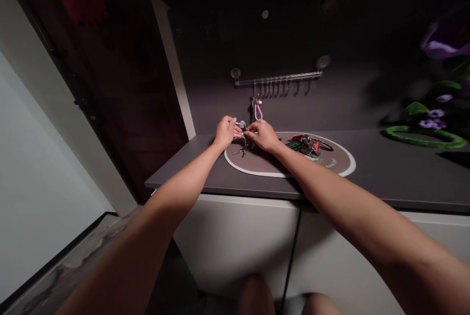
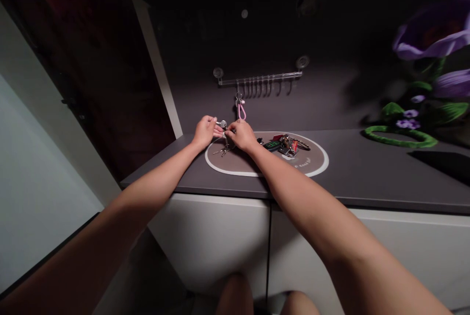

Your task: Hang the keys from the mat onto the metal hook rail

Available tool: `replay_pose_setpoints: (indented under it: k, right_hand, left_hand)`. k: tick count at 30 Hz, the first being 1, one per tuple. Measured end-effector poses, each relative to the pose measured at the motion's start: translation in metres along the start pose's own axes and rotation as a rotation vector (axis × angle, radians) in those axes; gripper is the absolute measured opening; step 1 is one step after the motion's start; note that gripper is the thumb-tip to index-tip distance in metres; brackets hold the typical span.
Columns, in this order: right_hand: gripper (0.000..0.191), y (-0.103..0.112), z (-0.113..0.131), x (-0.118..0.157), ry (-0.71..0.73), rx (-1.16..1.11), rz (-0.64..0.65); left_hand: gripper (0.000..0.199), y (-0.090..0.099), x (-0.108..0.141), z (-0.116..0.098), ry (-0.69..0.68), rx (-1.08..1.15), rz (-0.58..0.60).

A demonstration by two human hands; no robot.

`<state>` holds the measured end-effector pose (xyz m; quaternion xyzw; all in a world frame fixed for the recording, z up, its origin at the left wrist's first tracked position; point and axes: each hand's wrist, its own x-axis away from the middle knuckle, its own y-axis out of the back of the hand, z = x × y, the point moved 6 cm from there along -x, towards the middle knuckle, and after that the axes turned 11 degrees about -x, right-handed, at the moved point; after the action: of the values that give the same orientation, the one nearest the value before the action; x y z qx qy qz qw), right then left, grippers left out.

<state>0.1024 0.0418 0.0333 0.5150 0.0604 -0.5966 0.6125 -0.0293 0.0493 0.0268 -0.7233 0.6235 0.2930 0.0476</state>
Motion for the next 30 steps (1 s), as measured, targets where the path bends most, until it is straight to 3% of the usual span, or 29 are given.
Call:
replay_pose_setpoints:
  k: [8, 17, 26, 30]
  right_hand:
    - [0.013, 0.007, -0.001, -0.002, -0.057, -0.079, -0.062]
    - [0.014, 0.019, -0.004, -0.007, -0.026, -0.171, -0.151]
    - [0.015, 0.031, 0.000, -0.009, -0.003, -0.104, -0.224]
    - [0.018, 0.033, -0.001, -0.008, -0.058, -0.147, -0.225]
  left_hand:
    - [0.015, 0.002, -0.002, 0.002, 0.005, 0.042, -0.031]
    - [0.024, 0.002, -0.003, 0.007, -0.010, -0.111, -0.031]
    - [0.024, -0.002, 0.003, -0.002, -0.182, -0.373, -0.023]
    - [0.023, -0.003, 0.004, -0.005, -0.261, -0.449, -0.019]
